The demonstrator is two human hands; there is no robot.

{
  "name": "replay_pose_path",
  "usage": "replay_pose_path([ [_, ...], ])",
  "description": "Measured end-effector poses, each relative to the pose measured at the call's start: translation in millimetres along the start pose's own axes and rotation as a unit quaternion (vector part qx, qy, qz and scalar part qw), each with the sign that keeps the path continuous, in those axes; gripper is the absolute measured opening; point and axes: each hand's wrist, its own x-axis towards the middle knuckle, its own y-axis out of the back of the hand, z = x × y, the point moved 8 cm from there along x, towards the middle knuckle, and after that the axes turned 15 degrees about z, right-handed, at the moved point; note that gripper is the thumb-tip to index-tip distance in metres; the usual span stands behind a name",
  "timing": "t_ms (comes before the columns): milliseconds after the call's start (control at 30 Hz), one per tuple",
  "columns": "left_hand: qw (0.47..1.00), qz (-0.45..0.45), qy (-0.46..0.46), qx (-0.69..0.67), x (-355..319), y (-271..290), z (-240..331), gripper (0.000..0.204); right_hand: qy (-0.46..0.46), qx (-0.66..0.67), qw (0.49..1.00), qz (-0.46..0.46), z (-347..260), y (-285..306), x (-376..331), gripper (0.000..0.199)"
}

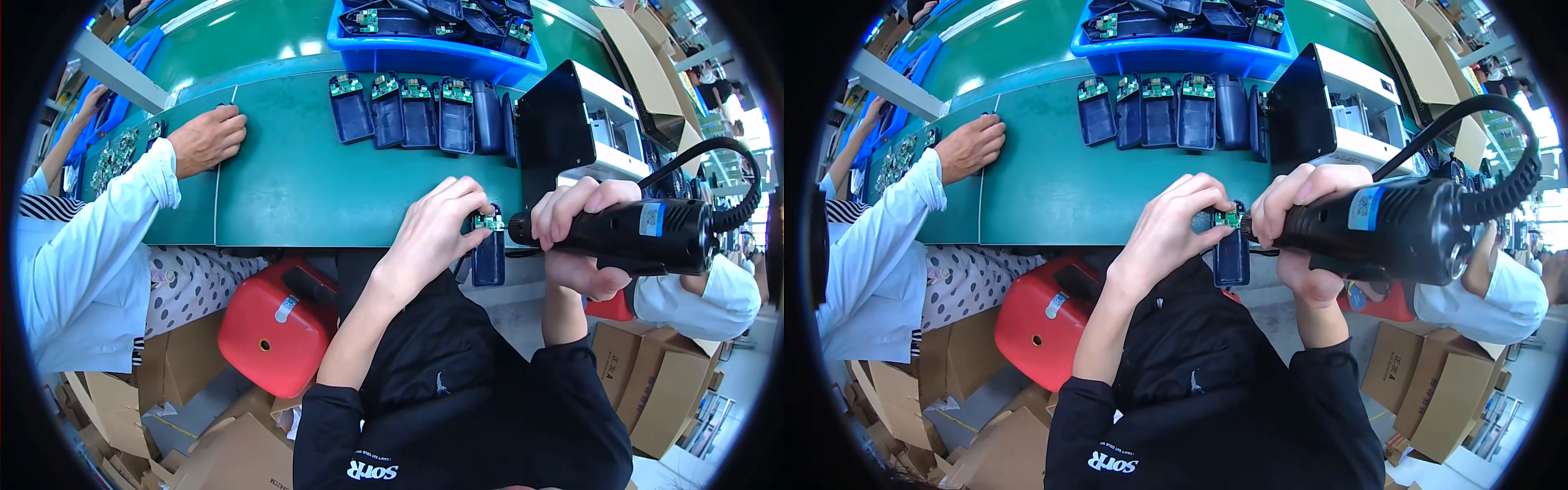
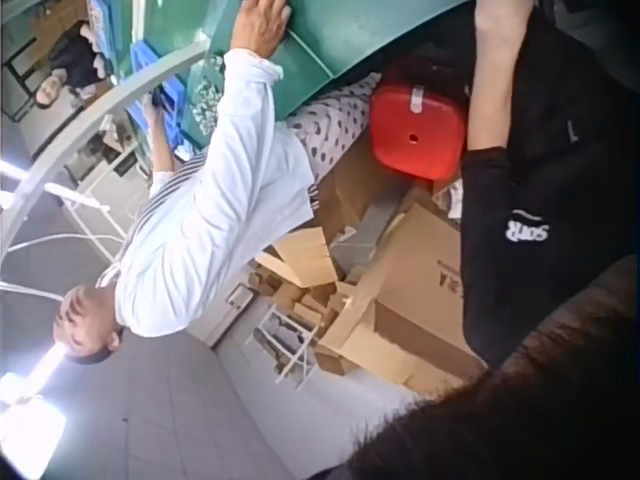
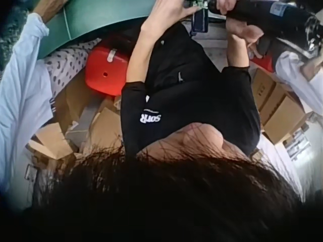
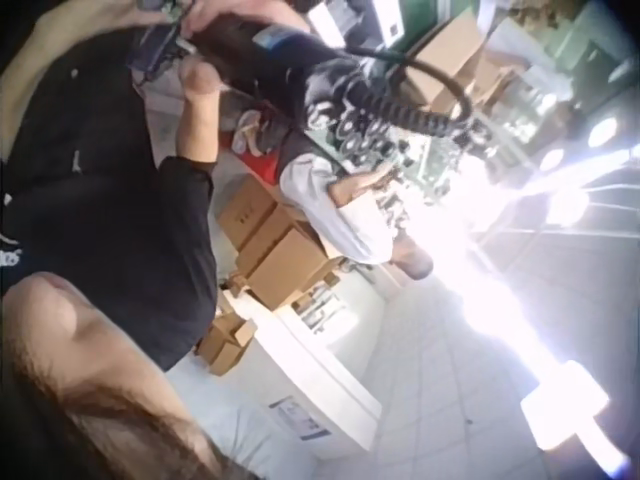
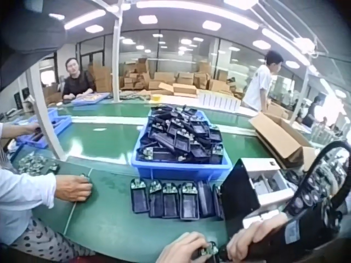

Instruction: The person assembles electronic circuit boards into plastic walkie-talkie housings, securing them with screws using an electric screwdriver.

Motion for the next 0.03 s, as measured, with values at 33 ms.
replay_pose_path([
  [33,1.000,0.001,0.000,-0.001,-0.1,0.5,-0.4,0.027,-0.007,-0.005,1.000,0.000,1.6,-0.5,-0.4,0.077],
])
